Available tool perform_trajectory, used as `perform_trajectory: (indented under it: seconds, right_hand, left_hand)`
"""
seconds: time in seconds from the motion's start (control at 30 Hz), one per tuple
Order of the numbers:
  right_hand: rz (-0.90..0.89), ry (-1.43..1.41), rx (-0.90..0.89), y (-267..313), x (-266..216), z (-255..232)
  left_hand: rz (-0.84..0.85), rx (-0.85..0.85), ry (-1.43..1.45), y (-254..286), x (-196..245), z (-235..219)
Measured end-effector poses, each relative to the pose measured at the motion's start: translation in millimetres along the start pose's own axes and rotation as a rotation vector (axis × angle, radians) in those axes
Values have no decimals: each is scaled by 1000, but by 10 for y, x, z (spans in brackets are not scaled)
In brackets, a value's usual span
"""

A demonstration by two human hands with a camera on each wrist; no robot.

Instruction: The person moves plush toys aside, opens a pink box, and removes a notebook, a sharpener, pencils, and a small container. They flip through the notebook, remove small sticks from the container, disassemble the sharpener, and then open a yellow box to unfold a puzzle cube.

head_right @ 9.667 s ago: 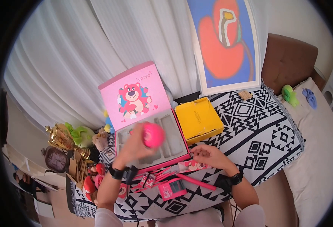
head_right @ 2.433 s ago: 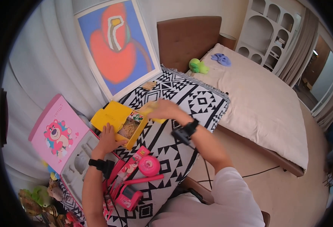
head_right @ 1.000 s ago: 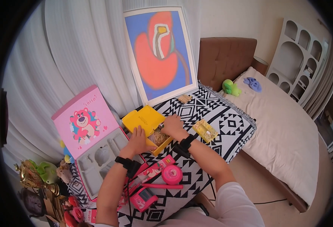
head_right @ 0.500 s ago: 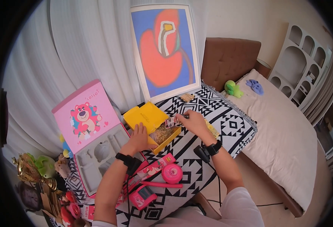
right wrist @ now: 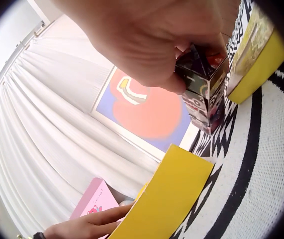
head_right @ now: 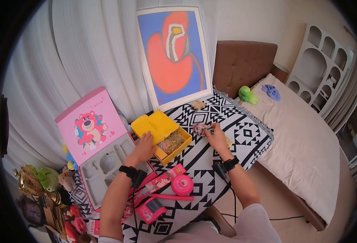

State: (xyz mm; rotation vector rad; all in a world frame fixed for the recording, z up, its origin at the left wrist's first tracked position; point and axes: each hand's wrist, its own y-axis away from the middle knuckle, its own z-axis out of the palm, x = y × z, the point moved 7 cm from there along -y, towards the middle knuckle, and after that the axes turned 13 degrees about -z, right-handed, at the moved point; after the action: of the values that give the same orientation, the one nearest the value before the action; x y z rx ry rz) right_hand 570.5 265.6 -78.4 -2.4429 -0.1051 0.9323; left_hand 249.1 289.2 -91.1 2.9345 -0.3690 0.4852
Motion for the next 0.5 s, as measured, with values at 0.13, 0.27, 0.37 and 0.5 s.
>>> perform_trajectory:
  seconds: [0.13,0.27,0.37,0.5]
  right_hand:
    - [-174,168,101,-89,-113,21]
    - [-164,-12,91,-229,-591,-43]
    - [-272,-299,-160,-187,-1255,278]
    - [-388,-87,-848,47,-1613,1150]
  left_hand:
    - [-5,2,34,11,-19,14]
    - [52,-25,70,-114,-97,-7]
    - [45,-67,116,-109,-133,-79]
    - [20,-62,134,-27,-67,-175]
